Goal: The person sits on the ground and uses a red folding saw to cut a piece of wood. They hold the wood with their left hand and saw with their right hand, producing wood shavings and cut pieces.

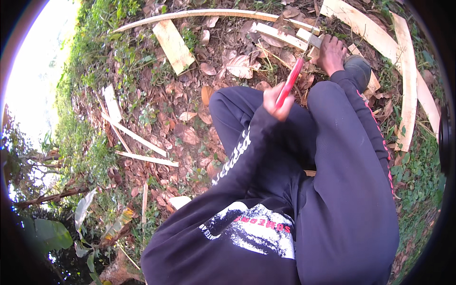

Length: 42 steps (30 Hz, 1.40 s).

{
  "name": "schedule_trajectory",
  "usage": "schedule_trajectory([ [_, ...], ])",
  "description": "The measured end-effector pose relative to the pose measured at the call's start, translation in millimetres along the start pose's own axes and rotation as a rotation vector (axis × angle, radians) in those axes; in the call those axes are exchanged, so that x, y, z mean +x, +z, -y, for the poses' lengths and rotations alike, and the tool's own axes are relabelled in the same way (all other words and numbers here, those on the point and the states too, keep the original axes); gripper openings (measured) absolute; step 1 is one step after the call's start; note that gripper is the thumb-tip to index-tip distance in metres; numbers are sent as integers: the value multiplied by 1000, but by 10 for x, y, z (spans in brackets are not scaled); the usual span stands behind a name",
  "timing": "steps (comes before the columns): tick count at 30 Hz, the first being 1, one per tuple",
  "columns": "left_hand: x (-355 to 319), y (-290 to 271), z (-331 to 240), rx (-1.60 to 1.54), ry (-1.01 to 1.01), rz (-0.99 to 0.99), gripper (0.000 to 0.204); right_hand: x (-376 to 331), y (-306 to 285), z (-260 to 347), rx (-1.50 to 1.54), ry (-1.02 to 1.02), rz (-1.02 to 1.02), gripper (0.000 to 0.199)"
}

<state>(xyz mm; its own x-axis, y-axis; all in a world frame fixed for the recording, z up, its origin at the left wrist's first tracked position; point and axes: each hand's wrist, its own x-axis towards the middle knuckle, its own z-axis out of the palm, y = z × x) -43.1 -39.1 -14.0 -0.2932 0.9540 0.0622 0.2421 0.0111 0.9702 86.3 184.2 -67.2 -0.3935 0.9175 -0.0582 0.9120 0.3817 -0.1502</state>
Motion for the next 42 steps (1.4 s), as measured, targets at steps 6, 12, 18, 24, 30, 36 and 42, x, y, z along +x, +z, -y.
schedule_trajectory([
  [6, -133, -44, -178, -107, -166, -50, 12, -43, 107, 8, -23, -23, -66, 91],
  [12, 139, 41, 92, 96, -4, -5, 9, 19, 112, -72, -42, -28, -78, 90],
  [18, -238, -33, -129, -123, -140, 3, 10, -42, 115, -13, -40, -6, -72, 88],
  [24, 113, 21, -136, -93, -99, 16, 7, 4, 125, -27, -46, -2, -40, 91],
  [30, -284, -46, -119, -148, -148, -25, 11, -18, 128, -29, -50, -1, -103, 94],
  [36, 297, 134, 60, -101, -96, -23, 9, -3, 118, 16, -23, -5, -102, 89],
  [42, -563, -95, -195, -125, -175, -1, 12, -75, 116, -48, -38, 15, -103, 85],
])
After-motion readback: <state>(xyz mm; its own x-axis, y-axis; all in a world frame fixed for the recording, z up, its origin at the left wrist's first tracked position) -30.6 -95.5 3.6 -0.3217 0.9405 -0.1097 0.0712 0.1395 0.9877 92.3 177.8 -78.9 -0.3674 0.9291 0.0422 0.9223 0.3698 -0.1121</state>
